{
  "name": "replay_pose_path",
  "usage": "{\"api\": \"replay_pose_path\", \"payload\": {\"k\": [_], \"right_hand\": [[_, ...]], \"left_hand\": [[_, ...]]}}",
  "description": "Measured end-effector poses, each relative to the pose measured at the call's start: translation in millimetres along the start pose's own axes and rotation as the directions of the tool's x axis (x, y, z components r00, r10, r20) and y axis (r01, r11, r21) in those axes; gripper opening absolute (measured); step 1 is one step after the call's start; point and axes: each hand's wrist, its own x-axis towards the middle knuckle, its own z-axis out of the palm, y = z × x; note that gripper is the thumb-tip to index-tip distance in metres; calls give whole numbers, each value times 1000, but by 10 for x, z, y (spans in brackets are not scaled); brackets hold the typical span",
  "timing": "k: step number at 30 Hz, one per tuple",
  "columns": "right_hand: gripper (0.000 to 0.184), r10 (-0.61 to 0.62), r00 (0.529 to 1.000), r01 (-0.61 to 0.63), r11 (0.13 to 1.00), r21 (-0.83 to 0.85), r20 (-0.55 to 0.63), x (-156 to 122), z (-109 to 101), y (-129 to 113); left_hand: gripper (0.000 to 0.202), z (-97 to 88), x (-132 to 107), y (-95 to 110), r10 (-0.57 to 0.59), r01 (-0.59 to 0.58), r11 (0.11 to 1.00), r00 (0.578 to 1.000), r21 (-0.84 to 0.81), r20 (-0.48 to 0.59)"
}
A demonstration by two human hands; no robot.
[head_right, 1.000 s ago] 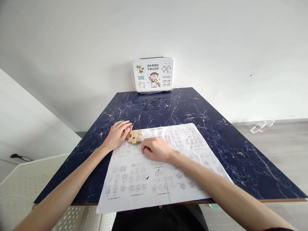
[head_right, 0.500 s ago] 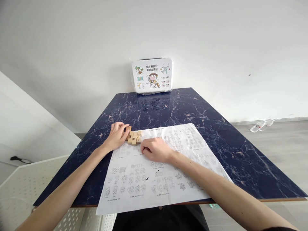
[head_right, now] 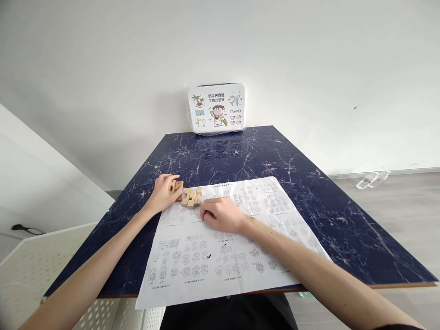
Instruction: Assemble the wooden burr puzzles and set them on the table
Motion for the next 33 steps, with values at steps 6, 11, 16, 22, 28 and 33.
{"api": "replay_pose_path", "payload": {"k": [6, 11, 16, 22, 28, 33], "right_hand": [[23, 3, 1000, -3, 1000, -13, 2, 5, 0, -5], [23, -2, 1000, 2, 1000, -6, -13, 3, 11, 2], [23, 7, 1000, -7, 1000, -13, 9, -8, 5, 5], [25, 1, 1000, -1, 1000, 5, -3, -10, 6, 5], [24, -26, 999, 26, 1000, 1, -25, -7, 16, 13], [24, -19, 1000, 18, 1000, -8, -17, -8, 14, 18]], "left_hand": [[74, -67, -85, 120, -109, 169, 940, 972, 296, -209], [101, -196, -112, 188, -254, 296, 901, 952, 318, -168], [99, -271, -90, 191, -261, 285, 915, 958, 285, -121], [85, -247, -47, 98, -161, 166, 971, 986, 173, -42], [84, -176, -76, 106, -107, 118, 963, 993, 241, -59], [94, -154, -80, 127, -149, 160, 951, 987, 265, -58]]}}
